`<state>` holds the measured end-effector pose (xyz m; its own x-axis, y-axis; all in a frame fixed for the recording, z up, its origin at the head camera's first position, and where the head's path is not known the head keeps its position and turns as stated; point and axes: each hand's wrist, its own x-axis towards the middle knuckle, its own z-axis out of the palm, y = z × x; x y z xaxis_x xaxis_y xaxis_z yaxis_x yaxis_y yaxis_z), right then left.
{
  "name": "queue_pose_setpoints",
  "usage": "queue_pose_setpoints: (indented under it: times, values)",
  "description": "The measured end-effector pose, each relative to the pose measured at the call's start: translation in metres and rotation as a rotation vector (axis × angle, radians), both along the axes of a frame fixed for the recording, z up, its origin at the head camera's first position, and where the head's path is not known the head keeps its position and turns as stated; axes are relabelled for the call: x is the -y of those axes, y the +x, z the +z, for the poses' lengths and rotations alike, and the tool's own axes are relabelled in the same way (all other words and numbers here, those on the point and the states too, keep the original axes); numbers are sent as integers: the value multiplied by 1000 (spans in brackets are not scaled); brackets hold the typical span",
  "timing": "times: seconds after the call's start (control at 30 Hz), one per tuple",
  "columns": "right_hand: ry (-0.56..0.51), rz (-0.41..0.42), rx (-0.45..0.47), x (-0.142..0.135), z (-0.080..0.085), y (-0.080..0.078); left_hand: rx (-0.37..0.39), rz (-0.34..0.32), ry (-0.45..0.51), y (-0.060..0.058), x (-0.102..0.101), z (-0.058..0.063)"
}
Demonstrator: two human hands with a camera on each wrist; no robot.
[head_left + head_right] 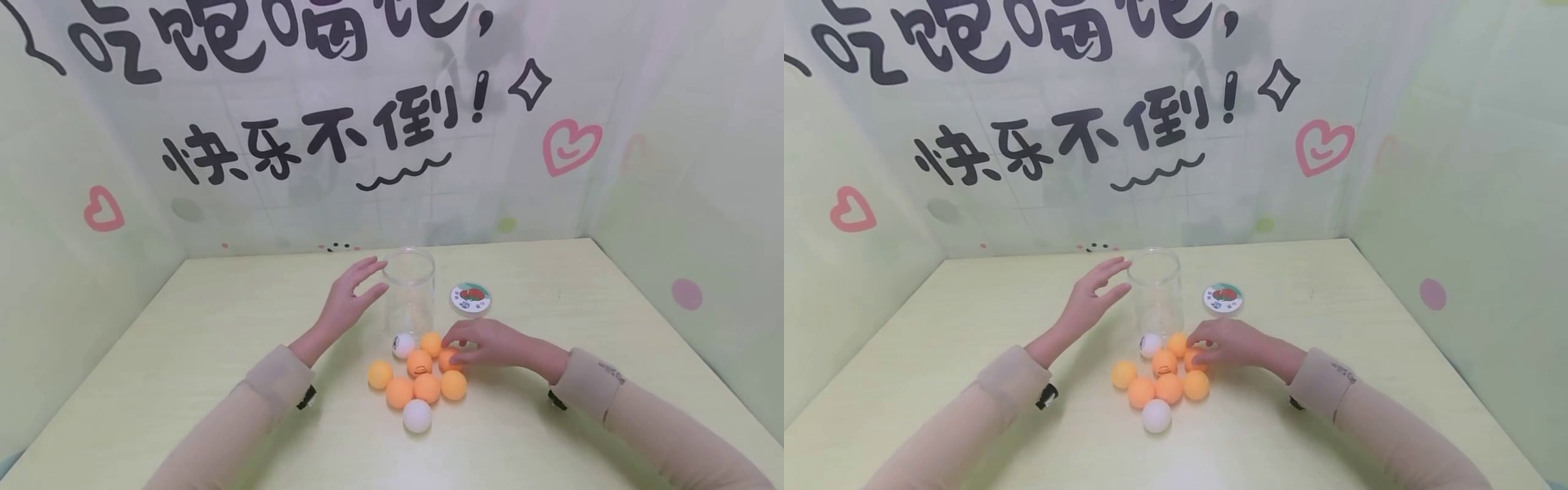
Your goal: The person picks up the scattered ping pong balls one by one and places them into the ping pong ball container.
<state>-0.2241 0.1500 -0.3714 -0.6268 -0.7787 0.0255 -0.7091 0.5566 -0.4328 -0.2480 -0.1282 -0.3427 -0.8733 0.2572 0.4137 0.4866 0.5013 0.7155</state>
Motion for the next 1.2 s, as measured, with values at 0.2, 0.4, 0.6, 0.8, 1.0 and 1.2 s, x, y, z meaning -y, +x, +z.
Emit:
queue_pose_setpoints:
  times: [0.2, 0.4, 0.6, 0.8, 1.0, 1.2]
  values:
    - [3, -5, 65, 3, -2, 4, 40, -19, 18, -2, -4, -3]
    - [-10, -7, 137, 3, -7, 5, 170, -38, 43, 1, -8, -8]
    - [-22, -31, 179, 3, -8, 4, 199, -64, 73, 2, -16, -10]
    - [-20, -47, 189, 2, -5, 4, 203, -69, 106, 2, -21, -12]
    - [-31, -37, 146, 0, 2, 6, 208, -61, 114, 3, -20, -13]
    - [-56, 0, 43, -2, 14, 1, 193, -56, 124, 4, -19, -15]
